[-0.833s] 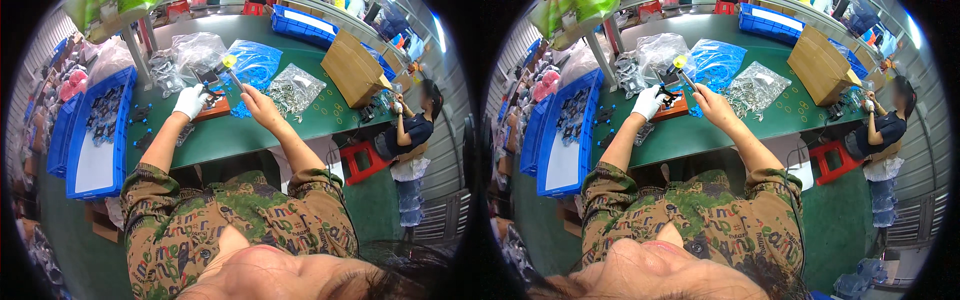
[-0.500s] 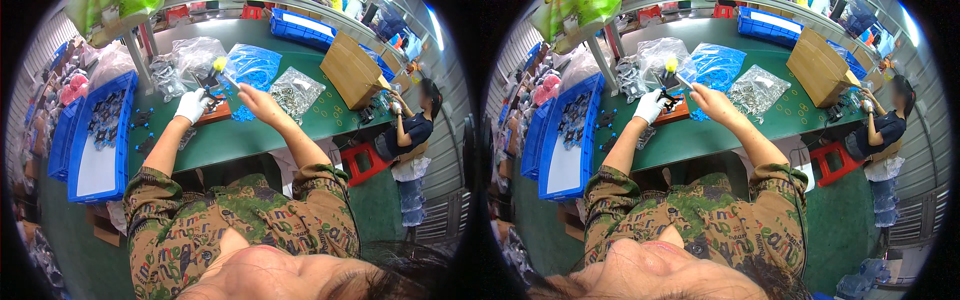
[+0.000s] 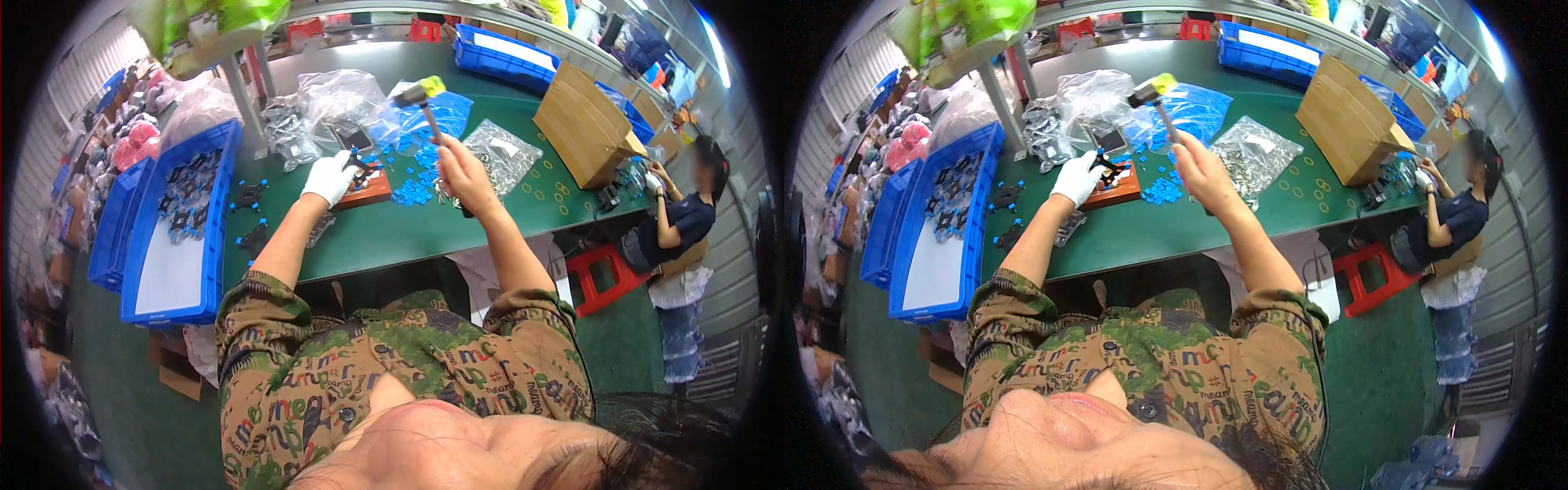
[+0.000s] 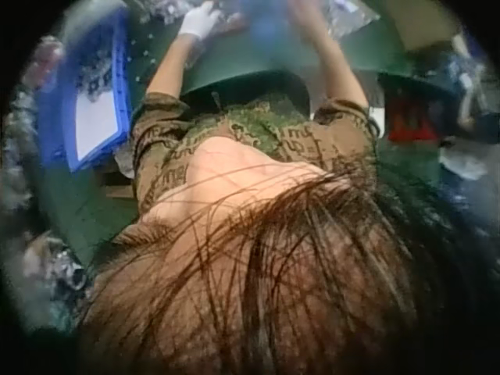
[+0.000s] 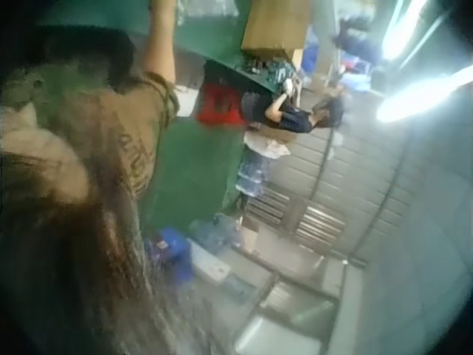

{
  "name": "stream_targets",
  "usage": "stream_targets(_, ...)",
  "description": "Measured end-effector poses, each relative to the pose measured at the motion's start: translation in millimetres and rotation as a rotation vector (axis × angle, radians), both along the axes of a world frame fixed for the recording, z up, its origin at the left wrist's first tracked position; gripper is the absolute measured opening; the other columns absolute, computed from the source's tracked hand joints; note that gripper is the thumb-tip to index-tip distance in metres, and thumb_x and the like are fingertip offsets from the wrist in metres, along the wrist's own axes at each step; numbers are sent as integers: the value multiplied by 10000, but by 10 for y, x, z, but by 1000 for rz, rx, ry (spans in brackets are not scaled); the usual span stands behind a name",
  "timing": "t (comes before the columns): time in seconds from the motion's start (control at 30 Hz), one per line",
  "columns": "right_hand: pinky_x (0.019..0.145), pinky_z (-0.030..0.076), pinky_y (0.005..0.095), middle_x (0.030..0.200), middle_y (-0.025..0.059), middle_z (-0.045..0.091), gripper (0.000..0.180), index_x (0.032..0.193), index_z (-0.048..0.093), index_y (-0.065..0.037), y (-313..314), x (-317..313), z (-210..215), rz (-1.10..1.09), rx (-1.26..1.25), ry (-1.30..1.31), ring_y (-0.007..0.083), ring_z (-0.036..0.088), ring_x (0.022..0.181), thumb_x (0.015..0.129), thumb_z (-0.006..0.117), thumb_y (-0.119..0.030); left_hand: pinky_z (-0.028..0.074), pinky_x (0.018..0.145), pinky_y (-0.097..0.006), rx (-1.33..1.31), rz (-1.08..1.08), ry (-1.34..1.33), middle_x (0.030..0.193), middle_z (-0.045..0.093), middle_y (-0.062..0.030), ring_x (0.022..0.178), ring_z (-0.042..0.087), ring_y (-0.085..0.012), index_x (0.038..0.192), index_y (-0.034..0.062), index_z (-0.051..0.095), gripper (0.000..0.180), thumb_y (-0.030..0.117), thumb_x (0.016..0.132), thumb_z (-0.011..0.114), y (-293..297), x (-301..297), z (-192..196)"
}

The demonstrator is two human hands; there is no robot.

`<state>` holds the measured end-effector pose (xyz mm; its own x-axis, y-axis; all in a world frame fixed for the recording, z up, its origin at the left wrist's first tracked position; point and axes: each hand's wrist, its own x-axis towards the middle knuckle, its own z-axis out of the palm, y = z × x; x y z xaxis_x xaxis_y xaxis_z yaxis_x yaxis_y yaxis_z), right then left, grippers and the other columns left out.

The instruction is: The person assembles small black plastic components by inserting metal pins and blue plastic caps. They use a hammer to secure the pins into the components on a green workbench. The person handles the parts one at a time, placing the finished units into a blue bin.

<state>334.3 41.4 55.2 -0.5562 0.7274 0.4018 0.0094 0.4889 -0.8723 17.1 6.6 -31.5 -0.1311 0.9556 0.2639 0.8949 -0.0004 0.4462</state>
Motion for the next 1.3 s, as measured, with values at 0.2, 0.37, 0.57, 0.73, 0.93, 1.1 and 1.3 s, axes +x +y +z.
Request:
stream_targets(0.2, 483, 386, 240, 698, -42, 536, 351, 1281, 635, -60, -325, 530, -471, -79, -92, -223, 37, 489, 542, 989, 706, -240, 494, 1011, -455, 92, 152, -197, 1284, 653, -255, 1200, 619, -438, 1388, 68, 549, 506, 333, 960, 606, -251, -574, 232)
stream_targets(0.37, 548, 449, 296, 744, 3, 585, 328, 1239, 658, -40, -699, 579, -1027, -2, -77, -351, 85, 531, 603, 986, 704, -244, 479, 1054, -459, -193, 261, 193, 1310, 638, -267, 1216, 613, -418, 1380, 38, 564, 535, 345, 941, 570, -328, -1655, -1)
stream_targets(0.57, 536, 458, 309, 734, 11, 577, 316, 1243, 654, -53, -893, 451, -1225, 79, -20, -417, 100, 543, 588, 1004, 679, -257, 487, 1039, -462, -437, 365, 267, 1320, 666, -207, 1234, 631, -377, 1307, 77, 645, 451, 313, 940, 530, -110, -1524, -98)
stream_targets(0.73, 827, 534, 450, 1006, 208, 712, 338, 1233, 655, -55, -903, 388, -1138, 96, 57, -512, 404, 685, 940, 985, 667, -283, 498, 970, -496, -389, 460, 564, 1290, 709, -120, 1162, 691, -302, 1249, 166, 710, 349, 235, 943, 557, -259, -1151, 215)
stream_targets(0.93, 820, 542, 506, 1040, 164, 703, 315, 1222, 641, -111, -878, 241, -1015, 70, 360, -612, 404, 681, 970, 962, 673, -287, 545, 899, -451, -428, 250, 495, 1070, 749, -165, 1041, 705, -331, 1042, 142, 796, 458, 513, 938, 548, -567, -749, 488)
stream_targets(1.1, 782, 529, 473, 984, 109, 637, 329, 1201, 665, -149, -794, 13, -960, 39, 611, -736, 343, 675, 918, 922, 721, -315, 546, 934, -417, -509, 87, 417, 1120, 752, -146, 1075, 701, -329, 1055, 130, 798, 422, 476, 900, 612, -723, -761, 254)
stream_targets(1.3, 831, 472, 443, 982, 102, 623, 333, 1169, 685, -127, -708, -144, -939, 11, 670, -752, 319, 642, 975, 903, 744, -318, 536, 927, -465, -295, 102, 192, 1121, 722, -207, 1059, 691, -376, 1046, 78, 749, 353, 378, 920, 613, -668, -949, 32)
